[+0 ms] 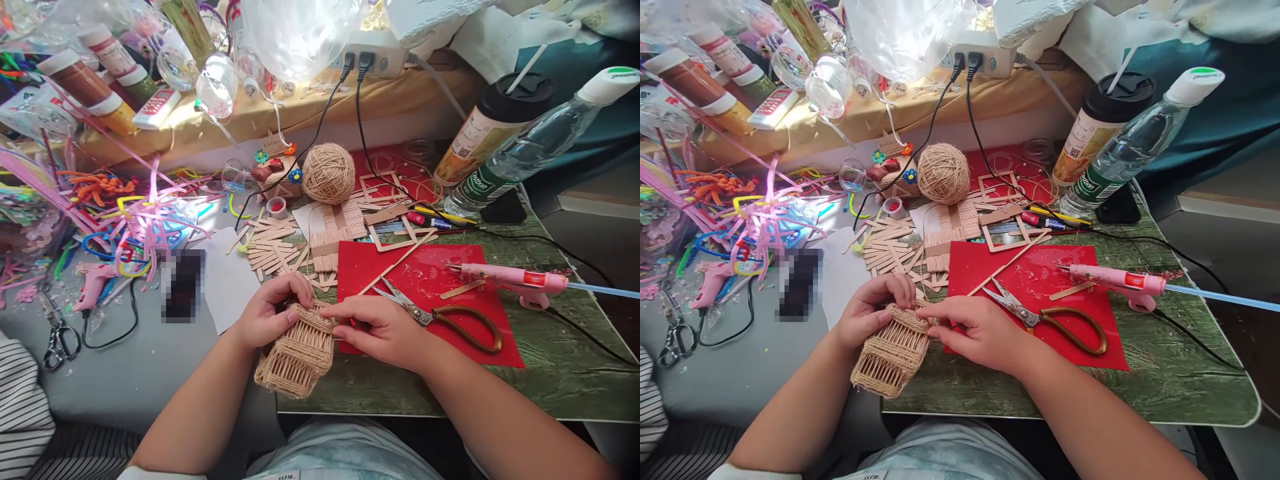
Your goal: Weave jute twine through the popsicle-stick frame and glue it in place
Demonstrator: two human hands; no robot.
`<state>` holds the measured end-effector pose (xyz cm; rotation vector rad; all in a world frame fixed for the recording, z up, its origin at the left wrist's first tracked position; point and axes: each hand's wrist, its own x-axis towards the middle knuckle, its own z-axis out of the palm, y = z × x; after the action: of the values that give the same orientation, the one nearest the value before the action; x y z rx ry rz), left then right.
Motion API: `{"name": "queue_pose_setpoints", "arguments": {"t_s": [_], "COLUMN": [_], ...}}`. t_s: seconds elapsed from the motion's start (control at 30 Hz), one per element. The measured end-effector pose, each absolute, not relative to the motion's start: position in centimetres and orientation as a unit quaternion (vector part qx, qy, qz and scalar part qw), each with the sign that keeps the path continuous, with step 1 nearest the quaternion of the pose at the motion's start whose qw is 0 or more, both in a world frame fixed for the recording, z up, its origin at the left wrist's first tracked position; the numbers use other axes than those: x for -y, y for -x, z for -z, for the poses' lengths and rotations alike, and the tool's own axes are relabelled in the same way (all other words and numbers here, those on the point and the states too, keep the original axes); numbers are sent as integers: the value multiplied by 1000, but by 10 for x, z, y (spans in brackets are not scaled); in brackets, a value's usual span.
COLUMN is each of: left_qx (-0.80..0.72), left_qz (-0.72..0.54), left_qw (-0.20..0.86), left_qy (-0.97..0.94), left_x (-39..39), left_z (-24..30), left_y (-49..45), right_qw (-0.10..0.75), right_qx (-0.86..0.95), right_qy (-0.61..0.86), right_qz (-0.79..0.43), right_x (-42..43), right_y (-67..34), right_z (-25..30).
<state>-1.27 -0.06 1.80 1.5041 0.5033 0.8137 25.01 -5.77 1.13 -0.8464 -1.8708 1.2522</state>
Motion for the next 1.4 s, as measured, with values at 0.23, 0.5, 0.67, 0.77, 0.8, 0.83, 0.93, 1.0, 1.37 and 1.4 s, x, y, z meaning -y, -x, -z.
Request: {"name": "queue_pose_setpoints", "arguments": {"t_s": [0.23,0.5,0.67,0.77,0.8,0.83,0.93,1.0,1.37,1.4], "left_qx": [-253,-268,-288,-283,-281,-279,-274,-274,-268,-272], "left_qz": [-284,-238,-200,-196,-196,-196,-192,-192,-200,-198], "left_qw": [672,692,705,710,710,709,715,718,709,717], "left_qy": [-636,-626,-617,-614,-616,-617,-614,-610,-621,-610], "left_x": [-5,-16,-16,-15,-15,-15,-14,-14,-19,-20], "left_z": [-8,-8,-16,-17,-17,-17,-17,-17,-15,-14], "left_y": [14,21,24,24,24,24,24,24,31,32], "right_qw": [287,269,264,259,263,264,264,284,320,318], "right_qx": [750,765,811,839,843,844,838,836,843,844], "right_qy": [370,375,332,312,309,308,315,313,282,289], "right_qz": [-468,-449,-402,-363,-355,-350,-358,-351,-329,-322], "right_x": [56,56,59,60,60,59,59,60,65,65], "right_y": [-248,-247,-249,-250,-251,-251,-254,-256,-257,-256], "right_z": [-14,-14,-12,-12,-13,-14,-20,-24,-22,-22]}}
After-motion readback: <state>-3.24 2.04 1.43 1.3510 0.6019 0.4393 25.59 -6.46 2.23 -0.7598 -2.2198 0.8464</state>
